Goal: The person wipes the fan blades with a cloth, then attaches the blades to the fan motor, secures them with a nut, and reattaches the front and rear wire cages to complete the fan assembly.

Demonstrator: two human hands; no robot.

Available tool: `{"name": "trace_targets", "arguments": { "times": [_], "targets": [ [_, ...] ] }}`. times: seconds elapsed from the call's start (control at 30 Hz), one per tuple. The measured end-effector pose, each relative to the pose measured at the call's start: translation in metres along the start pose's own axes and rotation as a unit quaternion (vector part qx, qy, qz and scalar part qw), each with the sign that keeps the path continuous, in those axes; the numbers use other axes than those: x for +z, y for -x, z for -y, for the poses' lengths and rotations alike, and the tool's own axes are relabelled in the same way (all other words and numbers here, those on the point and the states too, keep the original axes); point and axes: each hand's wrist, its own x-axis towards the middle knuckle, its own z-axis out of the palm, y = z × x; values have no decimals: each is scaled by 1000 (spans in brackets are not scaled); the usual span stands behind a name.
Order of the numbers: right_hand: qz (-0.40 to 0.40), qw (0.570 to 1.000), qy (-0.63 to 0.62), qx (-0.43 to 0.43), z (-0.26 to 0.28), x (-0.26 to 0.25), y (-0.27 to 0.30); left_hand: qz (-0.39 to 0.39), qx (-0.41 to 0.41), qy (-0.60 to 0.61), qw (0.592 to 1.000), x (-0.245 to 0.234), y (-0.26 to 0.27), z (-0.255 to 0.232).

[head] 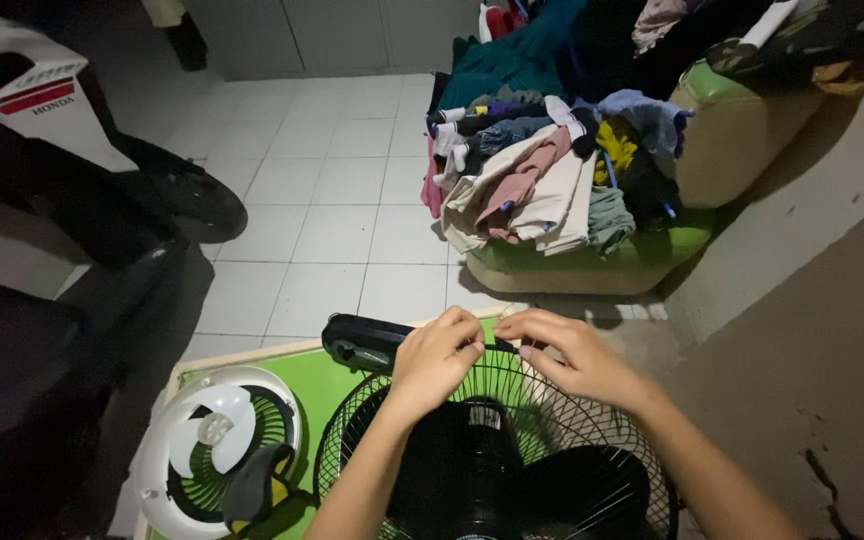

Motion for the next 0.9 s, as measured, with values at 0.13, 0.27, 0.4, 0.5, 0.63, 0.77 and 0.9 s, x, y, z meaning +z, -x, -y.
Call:
{"name": "trace_targets", "arguments": {
  "times": [0.13, 0.27, 0.4, 0.5, 0.63, 0.77, 0.9],
  "targets": [
    [-5, 1000, -12, -1, -4, -1, -6, -12, 19, 3, 1000, -2, 2, -3],
    [-23, 1000, -16, -8, -10, 2, -4, 41, -55, 5, 998, -1, 5, -6],
    [-37, 999, 12, -19, -14, 4, -2, 16, -9, 10, 1000, 1, 6, -6],
    [-40, 999, 7, -11, -16, 4, -5, 9, 0, 12, 1000, 4, 4, -7],
    [-27, 997, 77, 4, -19, 10, 1, -11, 31, 7, 999, 11, 2, -7],
    [-38, 998, 51, -8, -26, 9, 9, 33, -36, 29, 998, 2, 4, -8],
    [80, 959, -209, 173, -49, 0, 10, -5, 8, 0, 1000, -1, 9, -10]
  ]
}}
